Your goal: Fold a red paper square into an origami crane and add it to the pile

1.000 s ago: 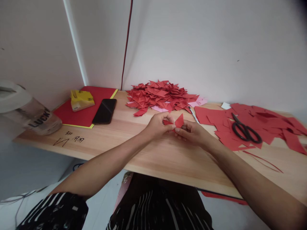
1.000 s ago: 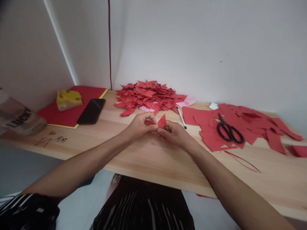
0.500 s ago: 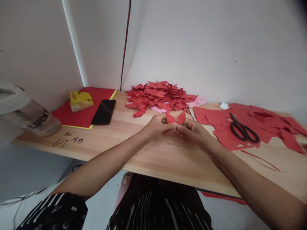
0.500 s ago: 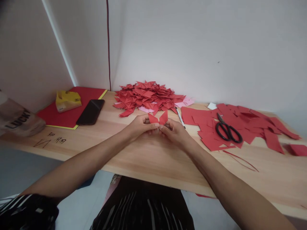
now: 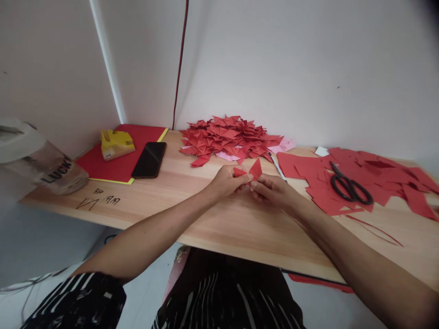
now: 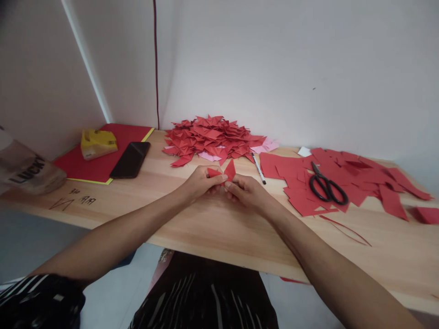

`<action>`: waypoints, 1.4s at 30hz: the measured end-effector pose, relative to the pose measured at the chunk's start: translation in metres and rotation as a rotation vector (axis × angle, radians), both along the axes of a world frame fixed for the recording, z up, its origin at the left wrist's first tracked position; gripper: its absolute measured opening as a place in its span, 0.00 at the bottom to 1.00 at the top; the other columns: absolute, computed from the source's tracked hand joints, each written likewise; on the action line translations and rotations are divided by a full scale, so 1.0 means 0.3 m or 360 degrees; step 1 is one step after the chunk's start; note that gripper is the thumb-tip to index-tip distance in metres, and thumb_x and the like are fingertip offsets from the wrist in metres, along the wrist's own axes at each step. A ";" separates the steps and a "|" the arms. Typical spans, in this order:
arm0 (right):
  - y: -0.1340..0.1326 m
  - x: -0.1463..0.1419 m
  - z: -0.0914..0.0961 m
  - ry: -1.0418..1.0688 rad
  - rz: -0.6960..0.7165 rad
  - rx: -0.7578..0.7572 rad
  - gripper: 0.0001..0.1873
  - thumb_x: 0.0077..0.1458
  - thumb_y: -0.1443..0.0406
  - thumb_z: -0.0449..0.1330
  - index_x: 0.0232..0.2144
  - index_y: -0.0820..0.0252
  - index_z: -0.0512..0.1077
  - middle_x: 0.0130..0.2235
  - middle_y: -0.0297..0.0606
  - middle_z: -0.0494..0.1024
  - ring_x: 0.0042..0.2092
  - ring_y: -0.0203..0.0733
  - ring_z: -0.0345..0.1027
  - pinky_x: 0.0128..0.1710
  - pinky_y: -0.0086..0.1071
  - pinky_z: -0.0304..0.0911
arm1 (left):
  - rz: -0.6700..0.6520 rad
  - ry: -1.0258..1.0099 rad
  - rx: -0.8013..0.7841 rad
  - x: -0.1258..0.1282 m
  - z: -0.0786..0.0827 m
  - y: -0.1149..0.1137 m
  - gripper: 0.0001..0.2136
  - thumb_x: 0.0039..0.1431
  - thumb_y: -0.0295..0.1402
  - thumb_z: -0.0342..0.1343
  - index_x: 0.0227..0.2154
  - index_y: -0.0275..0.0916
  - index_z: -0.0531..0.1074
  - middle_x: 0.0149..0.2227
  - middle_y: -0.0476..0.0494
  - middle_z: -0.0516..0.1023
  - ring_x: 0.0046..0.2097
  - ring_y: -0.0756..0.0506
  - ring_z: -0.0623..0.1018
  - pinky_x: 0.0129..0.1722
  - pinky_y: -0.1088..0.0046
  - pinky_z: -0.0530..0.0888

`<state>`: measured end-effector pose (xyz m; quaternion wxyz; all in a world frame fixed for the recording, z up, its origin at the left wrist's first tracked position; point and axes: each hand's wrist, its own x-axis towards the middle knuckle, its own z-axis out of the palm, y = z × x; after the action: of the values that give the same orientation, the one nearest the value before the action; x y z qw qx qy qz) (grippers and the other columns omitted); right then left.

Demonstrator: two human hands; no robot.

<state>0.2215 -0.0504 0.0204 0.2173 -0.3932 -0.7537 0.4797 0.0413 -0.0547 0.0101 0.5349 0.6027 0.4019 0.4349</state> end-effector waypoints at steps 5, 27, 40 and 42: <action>-0.009 -0.001 0.008 0.0036 0.0018 -0.0228 0.24 0.56 0.46 0.55 0.25 0.60 0.66 0.21 0.30 0.65 0.21 0.29 0.52 0.20 0.27 0.44 | -0.0067 0.0140 0.0024 -0.012 0.003 0.003 0.16 0.56 0.42 0.56 0.20 0.36 0.64 0.17 0.55 0.63 0.19 0.56 0.61 0.20 0.78 0.57; -0.008 -0.008 -0.001 0.0056 -0.0006 -0.0201 0.23 0.57 0.47 0.55 0.25 0.59 0.62 0.21 0.26 0.60 0.20 0.28 0.47 0.20 0.28 0.40 | 0.0121 0.0349 0.0289 -0.009 0.001 0.006 0.17 0.55 0.41 0.55 0.17 0.36 0.64 0.19 0.53 0.61 0.24 0.54 0.60 0.24 0.77 0.58; 0.002 0.003 -0.014 0.0169 0.0016 -0.0249 0.21 0.58 0.48 0.56 0.29 0.59 0.65 0.25 0.29 0.64 0.23 0.29 0.51 0.22 0.28 0.44 | 0.0061 0.0276 0.0356 -0.005 0.022 -0.001 0.17 0.56 0.39 0.54 0.16 0.37 0.62 0.19 0.53 0.61 0.25 0.53 0.63 0.27 0.76 0.61; 0.002 0.000 -0.017 0.0216 0.0042 -0.0203 0.19 0.58 0.49 0.57 0.31 0.59 0.65 0.27 0.30 0.65 0.24 0.29 0.53 0.22 0.28 0.45 | 0.0127 0.0301 0.0424 0.002 0.020 -0.005 0.15 0.56 0.38 0.53 0.17 0.37 0.63 0.21 0.52 0.64 0.28 0.52 0.65 0.31 0.75 0.63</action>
<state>0.2217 -0.0497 0.0153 0.2360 -0.3629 -0.7103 0.5551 0.0419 -0.0562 0.0161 0.3922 0.6901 0.4128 0.4467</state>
